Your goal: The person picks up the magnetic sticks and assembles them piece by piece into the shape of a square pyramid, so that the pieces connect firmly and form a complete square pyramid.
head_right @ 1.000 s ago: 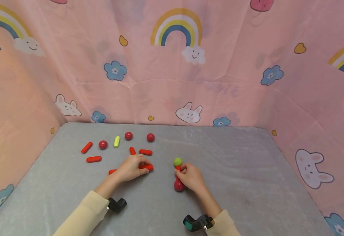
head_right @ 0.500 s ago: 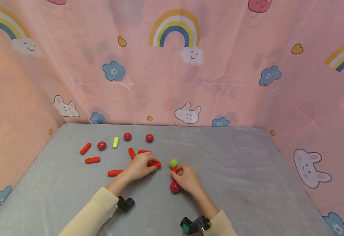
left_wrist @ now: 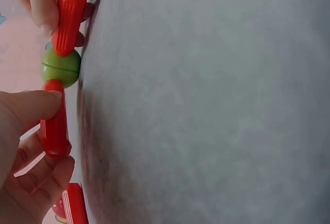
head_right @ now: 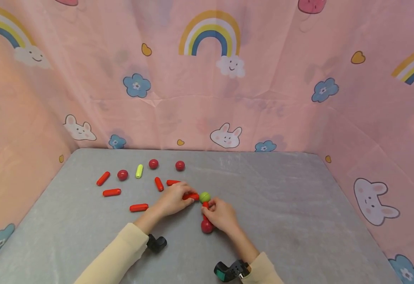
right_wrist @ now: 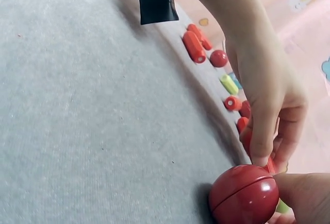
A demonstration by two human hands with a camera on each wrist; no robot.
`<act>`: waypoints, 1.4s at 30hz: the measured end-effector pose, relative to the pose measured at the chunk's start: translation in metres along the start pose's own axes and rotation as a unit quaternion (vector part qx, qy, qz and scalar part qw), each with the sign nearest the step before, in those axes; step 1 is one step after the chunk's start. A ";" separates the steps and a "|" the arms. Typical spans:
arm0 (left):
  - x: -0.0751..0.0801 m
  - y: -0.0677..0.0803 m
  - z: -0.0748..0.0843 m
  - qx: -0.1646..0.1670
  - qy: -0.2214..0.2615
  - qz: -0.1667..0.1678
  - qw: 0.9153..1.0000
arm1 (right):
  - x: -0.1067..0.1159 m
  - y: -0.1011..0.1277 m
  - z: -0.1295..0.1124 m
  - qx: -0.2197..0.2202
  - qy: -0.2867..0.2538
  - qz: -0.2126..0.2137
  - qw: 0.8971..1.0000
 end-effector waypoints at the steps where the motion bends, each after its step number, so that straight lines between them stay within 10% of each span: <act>1: 0.000 0.000 0.000 -0.003 0.002 0.001 1.000 | 0.000 0.000 -0.001 0.003 0.001 0.001 1.000; 42: 0.004 -0.001 -0.003 0.000 0.031 -0.010 0.999 | -0.004 -0.023 -0.001 0.029 -0.018 0.049 0.998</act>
Point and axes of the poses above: each hand's wrist, its own y-axis away from the middle knuckle, its own x-axis out of the back of the hand, z = x × y, the point moved 2 cm from there along -y, towards the middle knuckle, and after that the axes turned 8 degrees about y, right-handed, at the moved point
